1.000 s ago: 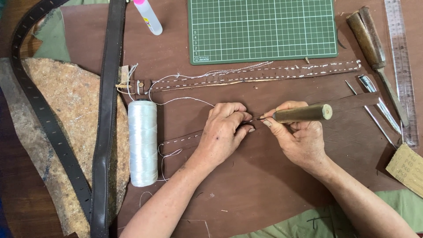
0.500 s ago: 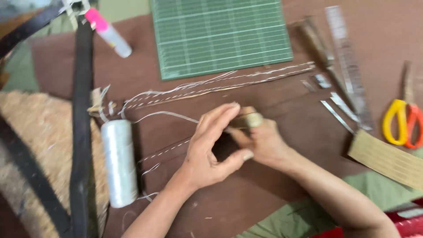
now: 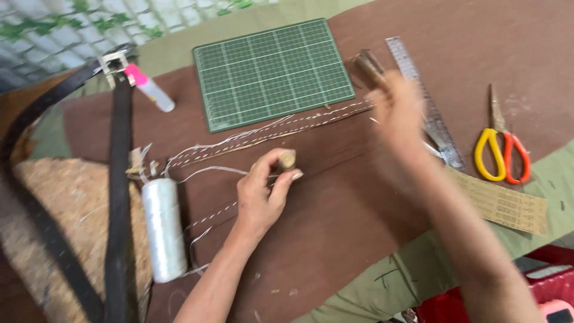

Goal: Punching a series of holes in a leather strip using a hand punch and a wooden mallet for future stitching.

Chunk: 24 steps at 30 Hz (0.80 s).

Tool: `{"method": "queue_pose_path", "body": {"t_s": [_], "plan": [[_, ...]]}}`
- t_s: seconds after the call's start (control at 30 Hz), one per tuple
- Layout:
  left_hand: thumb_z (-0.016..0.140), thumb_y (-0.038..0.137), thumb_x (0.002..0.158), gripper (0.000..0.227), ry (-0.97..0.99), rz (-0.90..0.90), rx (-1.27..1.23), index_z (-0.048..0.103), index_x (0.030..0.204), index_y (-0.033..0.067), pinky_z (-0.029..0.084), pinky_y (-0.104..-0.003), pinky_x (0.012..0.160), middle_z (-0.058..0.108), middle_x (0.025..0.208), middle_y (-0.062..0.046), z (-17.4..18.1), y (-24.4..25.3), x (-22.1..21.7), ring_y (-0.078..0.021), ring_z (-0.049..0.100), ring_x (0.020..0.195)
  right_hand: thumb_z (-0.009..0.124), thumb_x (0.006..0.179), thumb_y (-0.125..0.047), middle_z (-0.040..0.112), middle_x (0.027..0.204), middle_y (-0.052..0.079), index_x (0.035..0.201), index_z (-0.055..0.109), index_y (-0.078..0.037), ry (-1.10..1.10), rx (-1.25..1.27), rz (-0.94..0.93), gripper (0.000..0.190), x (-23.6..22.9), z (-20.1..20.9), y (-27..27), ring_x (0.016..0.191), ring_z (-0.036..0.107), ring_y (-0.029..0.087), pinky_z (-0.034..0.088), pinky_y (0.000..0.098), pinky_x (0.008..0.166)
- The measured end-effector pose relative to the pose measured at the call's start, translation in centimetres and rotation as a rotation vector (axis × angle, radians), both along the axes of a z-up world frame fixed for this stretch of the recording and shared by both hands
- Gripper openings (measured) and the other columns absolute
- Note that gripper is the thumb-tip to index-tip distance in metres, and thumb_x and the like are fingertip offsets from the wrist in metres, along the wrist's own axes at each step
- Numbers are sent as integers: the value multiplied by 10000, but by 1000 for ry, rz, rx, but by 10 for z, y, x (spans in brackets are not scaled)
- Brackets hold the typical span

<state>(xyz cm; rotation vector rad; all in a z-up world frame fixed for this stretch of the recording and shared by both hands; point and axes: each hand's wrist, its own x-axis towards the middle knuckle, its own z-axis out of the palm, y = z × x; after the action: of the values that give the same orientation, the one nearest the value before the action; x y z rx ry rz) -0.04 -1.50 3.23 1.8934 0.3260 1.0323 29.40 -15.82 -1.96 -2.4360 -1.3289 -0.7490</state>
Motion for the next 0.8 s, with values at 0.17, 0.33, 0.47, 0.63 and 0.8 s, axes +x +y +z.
{"method": "queue_pose_path", "body": {"t_s": [0.17,0.33,0.47,0.63,0.8], "plan": [[845,126,840,334,-40,9,-16,722,1149,96,614,-398,839,785,994,-89,6,3,-6,-288,764,935,830,934,-470,649,1088,191,1152,757,-44,199,-150,-291,484,84,-41,-18,995,640,429,558,549,802],[720,131,918,229,90,-106,-97,649,1135,148,595,-292,955,724,1097,39,21,1,-14,-128,704,1018,764,1036,-290,609,1101,250,1177,587,23,149,-1,-125,386,81,-34,-20,1008,569,480,438,589,821],[699,100,935,223,53,-145,-126,628,1144,133,640,-285,922,709,1071,25,22,0,-15,-131,708,971,696,1103,-169,634,1086,247,1281,572,40,409,172,99,301,-35,107,-17,925,622,481,465,565,816],[693,162,944,191,46,-144,-104,631,1121,130,598,-280,880,699,1055,38,24,5,-17,-122,683,922,602,1036,-221,623,1355,126,1372,552,-96,463,-83,113,362,-137,194,-5,1043,648,312,476,462,934],[729,260,944,227,100,-78,-24,667,1152,197,510,-302,977,745,1123,80,15,3,-18,-145,677,1024,551,927,-402,659,1167,24,1340,497,-258,589,-483,125,441,-168,194,-10,1024,655,281,504,465,855]]}}
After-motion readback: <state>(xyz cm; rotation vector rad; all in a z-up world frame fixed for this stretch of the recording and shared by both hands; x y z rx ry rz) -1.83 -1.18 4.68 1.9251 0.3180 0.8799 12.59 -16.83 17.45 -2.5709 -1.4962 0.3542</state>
